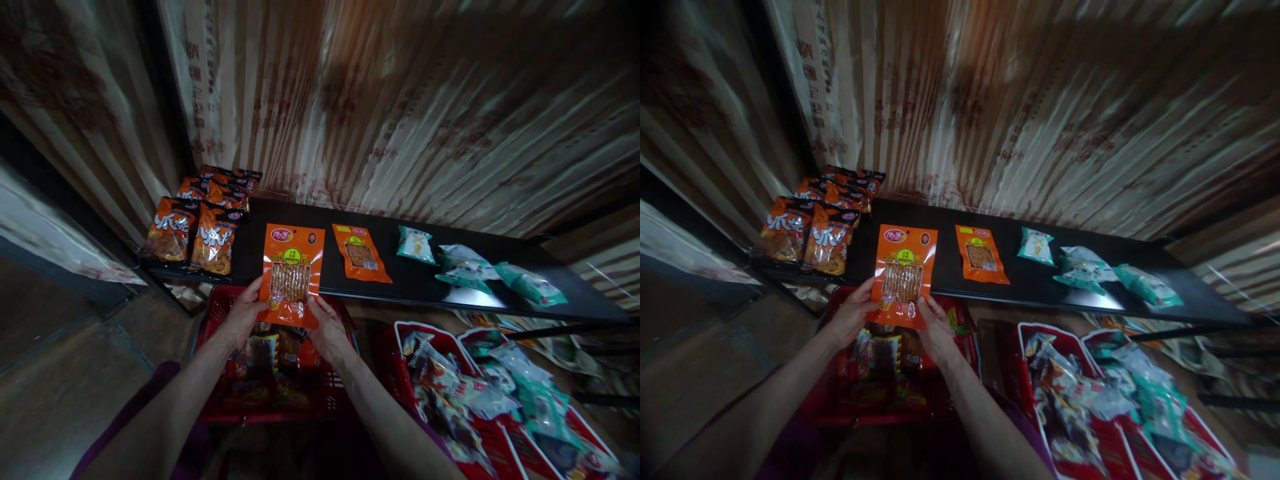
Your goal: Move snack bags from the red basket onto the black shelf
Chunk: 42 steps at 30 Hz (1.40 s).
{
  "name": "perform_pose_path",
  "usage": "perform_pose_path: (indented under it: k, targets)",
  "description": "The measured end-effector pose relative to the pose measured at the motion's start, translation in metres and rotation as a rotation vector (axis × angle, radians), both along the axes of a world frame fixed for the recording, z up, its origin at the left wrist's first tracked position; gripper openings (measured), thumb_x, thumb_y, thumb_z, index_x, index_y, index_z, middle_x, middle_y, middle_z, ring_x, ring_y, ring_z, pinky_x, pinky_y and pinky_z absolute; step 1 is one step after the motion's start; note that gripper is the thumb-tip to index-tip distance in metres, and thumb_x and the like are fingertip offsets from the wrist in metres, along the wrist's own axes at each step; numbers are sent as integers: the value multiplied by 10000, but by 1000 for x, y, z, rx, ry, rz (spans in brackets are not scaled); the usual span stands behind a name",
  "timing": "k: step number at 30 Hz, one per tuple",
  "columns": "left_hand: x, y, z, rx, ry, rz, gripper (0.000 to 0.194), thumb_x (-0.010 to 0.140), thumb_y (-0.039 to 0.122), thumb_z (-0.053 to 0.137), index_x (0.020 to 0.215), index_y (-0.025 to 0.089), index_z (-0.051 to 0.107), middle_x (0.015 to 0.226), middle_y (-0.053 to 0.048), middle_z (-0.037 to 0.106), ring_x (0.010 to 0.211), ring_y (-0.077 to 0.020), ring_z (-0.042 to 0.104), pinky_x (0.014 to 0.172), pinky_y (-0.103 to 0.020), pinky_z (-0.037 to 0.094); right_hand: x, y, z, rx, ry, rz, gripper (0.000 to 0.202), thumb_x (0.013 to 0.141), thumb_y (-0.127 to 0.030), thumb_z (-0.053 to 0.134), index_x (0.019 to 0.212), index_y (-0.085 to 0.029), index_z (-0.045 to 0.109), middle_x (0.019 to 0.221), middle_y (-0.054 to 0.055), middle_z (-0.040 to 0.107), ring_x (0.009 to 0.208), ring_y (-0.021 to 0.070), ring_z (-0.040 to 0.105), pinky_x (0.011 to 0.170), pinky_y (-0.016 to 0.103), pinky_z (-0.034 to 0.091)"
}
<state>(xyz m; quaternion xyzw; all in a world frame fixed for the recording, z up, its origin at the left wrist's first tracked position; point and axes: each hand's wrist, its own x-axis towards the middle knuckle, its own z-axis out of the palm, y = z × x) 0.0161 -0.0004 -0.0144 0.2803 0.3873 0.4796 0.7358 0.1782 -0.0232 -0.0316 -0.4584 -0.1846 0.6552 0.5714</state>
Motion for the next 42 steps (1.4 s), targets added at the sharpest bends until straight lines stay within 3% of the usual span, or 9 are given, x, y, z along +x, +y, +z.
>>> perform_pose_path:
  k: [10, 17, 28, 42]
  targets:
    - [-2, 6, -13, 56, 17, -44, 637, 618, 77, 607, 1243, 193, 554, 1015, -50, 709, 822, -182, 667, 738, -282, 490, 1, -7, -3, 113, -73, 61, 302, 677, -407, 757, 933, -263, 685, 891, 8, 729, 871, 222, 675, 782, 370, 539]
    - [7, 15, -14, 67, 39, 35, 386, 624, 129, 651, 1008, 162, 641, 901, -42, 720, 743, -171, 661, 681, -265, 486, 7, 13, 1, 166, -171, 42, 325, 673, -410, 750, 956, -264, 686, 947, 7, 723, 891, 220, 668, 784, 371, 543]
    - [5, 25, -1, -13, -77, 201, 489, 576, 166, 735, 1057, 169, 653, 908, -40, 719, 803, -187, 662, 795, -326, 484, -6, 34, 5, 233, -186, 39, 310, 710, -364, 719, 1000, -263, 669, 970, 3, 721, 943, 218, 652, 783, 344, 545]
    - [3, 23, -5, -1, -11, 147, 451, 594, 202, 743, 1037, 173, 668, 962, -56, 719, 888, -205, 657, 823, -326, 478, -5, 34, 0, 202, -140, 29, 291, 659, -377, 748, 910, -245, 687, 909, -3, 726, 901, 211, 654, 801, 340, 528]
